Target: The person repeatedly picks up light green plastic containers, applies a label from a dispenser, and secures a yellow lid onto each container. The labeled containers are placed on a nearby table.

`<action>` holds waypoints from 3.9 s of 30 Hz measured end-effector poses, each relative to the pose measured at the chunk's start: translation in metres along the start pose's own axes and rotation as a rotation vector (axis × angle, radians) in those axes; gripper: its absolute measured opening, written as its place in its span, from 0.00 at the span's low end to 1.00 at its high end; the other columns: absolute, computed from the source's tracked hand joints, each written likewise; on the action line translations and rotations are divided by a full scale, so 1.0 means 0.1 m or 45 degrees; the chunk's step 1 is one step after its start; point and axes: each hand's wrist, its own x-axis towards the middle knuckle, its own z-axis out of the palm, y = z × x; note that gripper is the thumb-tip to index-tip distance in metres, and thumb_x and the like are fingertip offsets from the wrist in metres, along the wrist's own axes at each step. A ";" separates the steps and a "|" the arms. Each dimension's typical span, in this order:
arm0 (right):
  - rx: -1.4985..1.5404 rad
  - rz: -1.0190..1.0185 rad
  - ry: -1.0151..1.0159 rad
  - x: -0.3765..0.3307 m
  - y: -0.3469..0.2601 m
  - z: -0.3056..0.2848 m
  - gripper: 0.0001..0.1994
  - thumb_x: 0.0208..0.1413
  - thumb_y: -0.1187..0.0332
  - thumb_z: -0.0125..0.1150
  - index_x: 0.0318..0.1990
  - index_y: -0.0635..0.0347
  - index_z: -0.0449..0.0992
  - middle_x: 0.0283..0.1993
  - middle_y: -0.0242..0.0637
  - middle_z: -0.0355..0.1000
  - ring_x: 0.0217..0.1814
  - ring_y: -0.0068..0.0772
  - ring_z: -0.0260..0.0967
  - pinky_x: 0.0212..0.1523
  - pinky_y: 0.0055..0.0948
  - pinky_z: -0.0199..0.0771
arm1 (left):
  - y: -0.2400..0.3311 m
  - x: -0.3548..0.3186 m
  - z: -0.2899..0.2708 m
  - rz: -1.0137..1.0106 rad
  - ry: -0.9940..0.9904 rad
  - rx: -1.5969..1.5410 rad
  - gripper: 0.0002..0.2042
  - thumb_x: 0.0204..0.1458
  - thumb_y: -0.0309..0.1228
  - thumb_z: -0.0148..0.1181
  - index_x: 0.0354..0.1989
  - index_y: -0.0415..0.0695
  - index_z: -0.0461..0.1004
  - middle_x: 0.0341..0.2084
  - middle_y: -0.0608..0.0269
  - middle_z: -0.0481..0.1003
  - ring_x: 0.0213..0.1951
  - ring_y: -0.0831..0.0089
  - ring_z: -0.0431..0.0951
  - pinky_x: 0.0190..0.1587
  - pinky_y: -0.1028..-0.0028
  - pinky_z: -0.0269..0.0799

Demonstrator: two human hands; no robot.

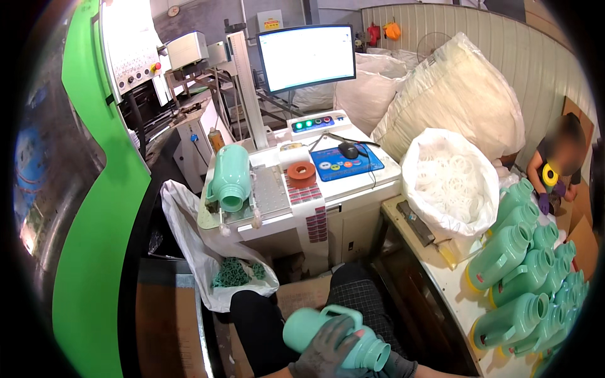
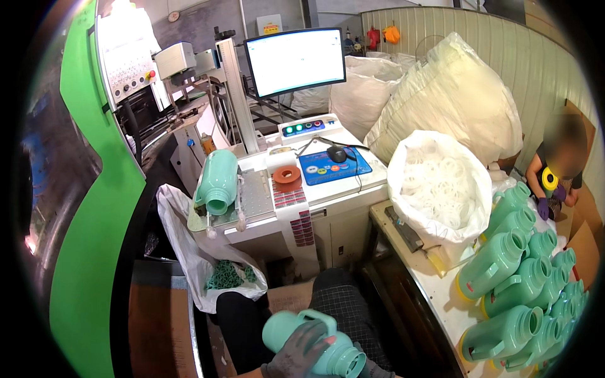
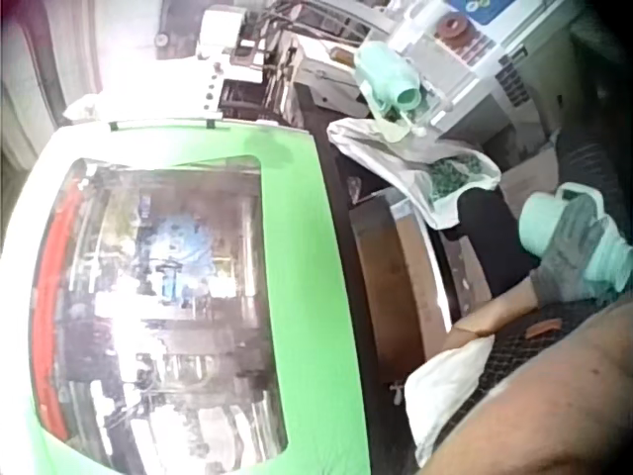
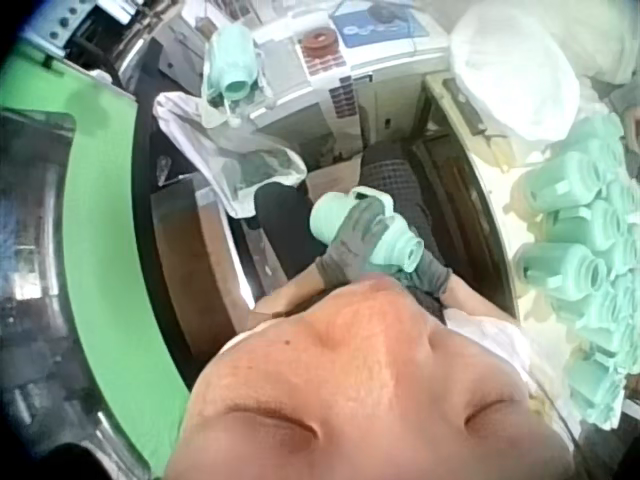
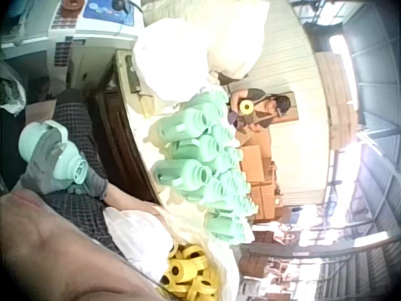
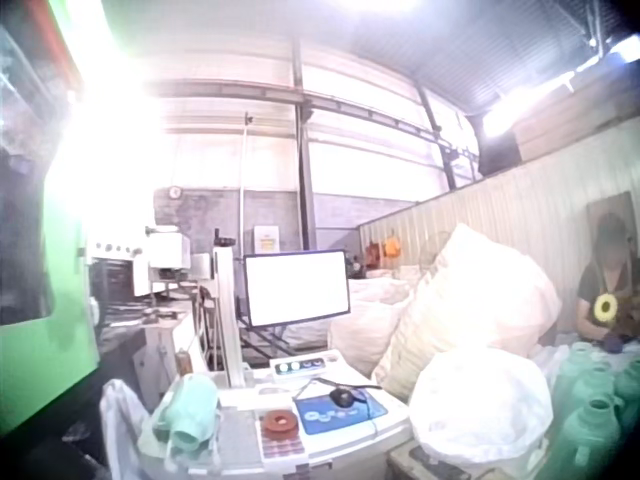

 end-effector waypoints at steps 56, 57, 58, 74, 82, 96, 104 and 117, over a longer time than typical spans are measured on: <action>-1.072 -1.434 0.219 1.57 -1.83 1.35 0.36 0.53 0.73 0.67 0.72 0.63 0.66 0.74 0.63 0.60 0.66 0.64 0.70 0.63 0.47 0.74 | -0.17 -0.31 -0.87 -0.185 -0.298 -0.356 0.37 0.43 0.48 0.79 0.62 0.48 0.74 0.54 0.58 0.78 0.57 0.57 0.79 0.57 0.58 0.77; -1.041 -1.266 0.171 1.77 -1.81 1.48 0.40 0.54 0.73 0.68 0.76 0.62 0.59 0.77 0.64 0.53 0.61 0.59 0.75 0.58 0.45 0.79 | -0.17 -0.33 -0.92 -0.199 -0.289 -0.359 0.36 0.43 0.48 0.79 0.61 0.48 0.75 0.54 0.59 0.78 0.56 0.57 0.79 0.57 0.58 0.77; -0.953 -1.284 0.181 1.80 -1.78 1.50 0.39 0.55 0.73 0.68 0.76 0.62 0.60 0.77 0.64 0.53 0.59 0.56 0.77 0.56 0.43 0.80 | -0.15 -0.33 -0.98 -0.207 -0.285 -0.365 0.35 0.43 0.48 0.79 0.60 0.48 0.75 0.54 0.59 0.78 0.56 0.57 0.79 0.57 0.58 0.77; -0.748 -1.015 1.267 0.13 -1.10 -0.55 0.12 0.63 0.73 0.67 0.27 0.69 0.77 0.41 0.47 0.80 0.40 0.37 0.78 0.41 0.32 0.77 | -0.73 0.27 -0.61 -0.786 -0.158 -0.795 0.36 0.39 0.34 0.84 0.59 0.41 0.74 0.47 0.59 0.82 0.48 0.71 0.82 0.52 0.70 0.78; -1.156 -1.041 1.947 0.19 -2.45 -1.84 0.16 0.62 0.55 0.68 0.39 0.61 0.84 0.41 0.49 0.79 0.37 0.47 0.78 0.43 0.43 0.77 | -0.80 0.09 -0.80 -0.978 0.109 -1.101 0.39 0.41 0.27 0.82 0.63 0.36 0.67 0.49 0.56 0.80 0.50 0.70 0.82 0.54 0.68 0.79; -0.490 -1.211 1.229 0.72 -2.19 -1.38 0.08 0.68 0.69 0.59 0.46 0.62 0.83 0.39 0.42 0.81 0.38 0.39 0.76 0.44 0.37 0.77 | -0.73 -0.01 -0.67 -0.851 0.158 -0.243 0.52 0.42 0.46 0.83 0.74 0.43 0.58 0.63 0.44 0.64 0.55 0.52 0.74 0.63 0.56 0.70; 0.111 -0.238 -0.142 1.04 -1.56 0.37 0.21 0.68 0.64 0.62 0.65 0.63 0.74 0.38 0.37 0.79 0.30 0.21 0.75 0.31 0.22 0.75 | -0.66 0.14 -0.84 -0.254 -0.096 0.036 0.28 0.43 0.43 0.82 0.50 0.44 0.80 0.51 0.52 0.77 0.52 0.51 0.77 0.54 0.57 0.76; -1.741 -1.652 0.142 0.63 -1.72 0.58 0.17 0.57 0.49 0.70 0.46 0.49 0.84 0.46 0.32 0.80 0.46 0.37 0.79 0.48 0.38 0.77 | -0.65 0.00 -0.91 -0.311 -0.043 -0.101 0.16 0.40 0.36 0.77 0.38 0.45 0.84 0.43 0.58 0.77 0.54 0.49 0.76 0.56 0.55 0.75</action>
